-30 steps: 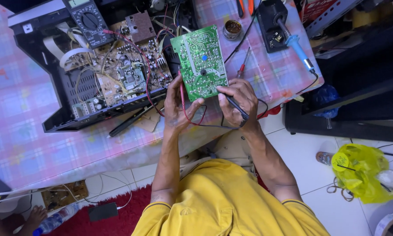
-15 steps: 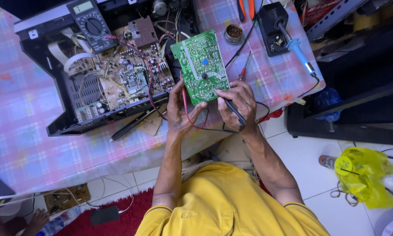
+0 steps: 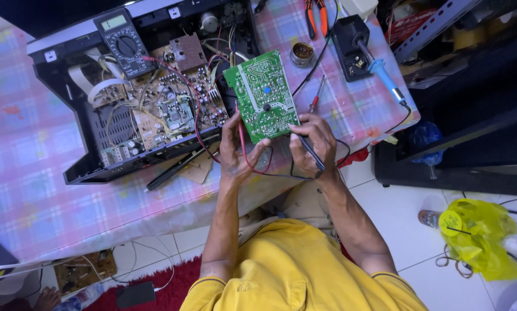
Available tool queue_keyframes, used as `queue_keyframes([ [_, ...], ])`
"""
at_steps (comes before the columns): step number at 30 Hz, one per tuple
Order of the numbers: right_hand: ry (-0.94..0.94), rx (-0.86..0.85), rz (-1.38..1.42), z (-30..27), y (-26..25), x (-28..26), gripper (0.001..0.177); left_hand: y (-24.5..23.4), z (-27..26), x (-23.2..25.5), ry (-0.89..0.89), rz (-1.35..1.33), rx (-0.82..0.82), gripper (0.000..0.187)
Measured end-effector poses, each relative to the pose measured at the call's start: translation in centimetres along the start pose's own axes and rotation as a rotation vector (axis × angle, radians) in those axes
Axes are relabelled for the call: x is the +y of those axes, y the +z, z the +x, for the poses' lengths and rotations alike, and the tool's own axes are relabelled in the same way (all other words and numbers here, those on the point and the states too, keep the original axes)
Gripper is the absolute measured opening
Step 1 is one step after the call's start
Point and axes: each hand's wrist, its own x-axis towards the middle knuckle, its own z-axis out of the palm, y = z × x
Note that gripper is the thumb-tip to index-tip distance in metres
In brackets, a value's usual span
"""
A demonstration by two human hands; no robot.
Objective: The person uses a multimeter to test various points on a green circuit board held in their left hand. They then pick up a soldering iron and apply it to specific areas on the board while continuing to hold the multimeter probes against the circuitry.
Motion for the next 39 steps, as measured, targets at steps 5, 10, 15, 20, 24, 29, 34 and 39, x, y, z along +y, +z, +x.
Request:
queue_keyframes([
  [5, 0.033, 0.13, -0.07, -1.8, -3.1, 0.4, 0.019, 0.2, -0.3, 0.2, -0.02, -0.017, -0.006, 0.08],
  [10, 0.321, 0.108, 0.088, -6.9, -5.1, 1.9, 0.018, 0.5, 0.5, 2.6, -0.025, -0.003, 0.0, 0.08],
  [15, 0.575, 0.234, 0.215, -10.1, -6.6, 3.9, 0.023, 0.8, 1.1, 5.1, 0.002, 0.192, -0.033, 0.074],
  [20, 0.379, 0.178, 0.063, -5.3, -3.4, 2.0, 0.03, 0.2, 0.5, 3.6, 0.02, 0.253, -0.039, 0.074],
  [24, 0.099, -0.037, -0.008, -0.9, 1.6, 0.3, 0.071, 0.1, 0.3, 0.8, 0.027, 0.036, -0.073, 0.049],
  [29, 0.165, -0.144, -0.012, 0.7, 2.1, -1.1, 0.107, 1.4, 1.8, 4.8, 0.093, -0.019, -0.087, 0.033],
  [34, 0.391, -0.066, 0.237, 0.4, 2.3, -0.6, 0.074, 4.3, 2.9, 5.9, 0.245, 0.08, -0.131, 0.032],
  [39, 0.443, 0.335, 0.492, -0.7, 3.3, 2.4, 0.044, 7.2, 3.3, 6.8, 0.37, 0.111, -0.256, 0.031],
])
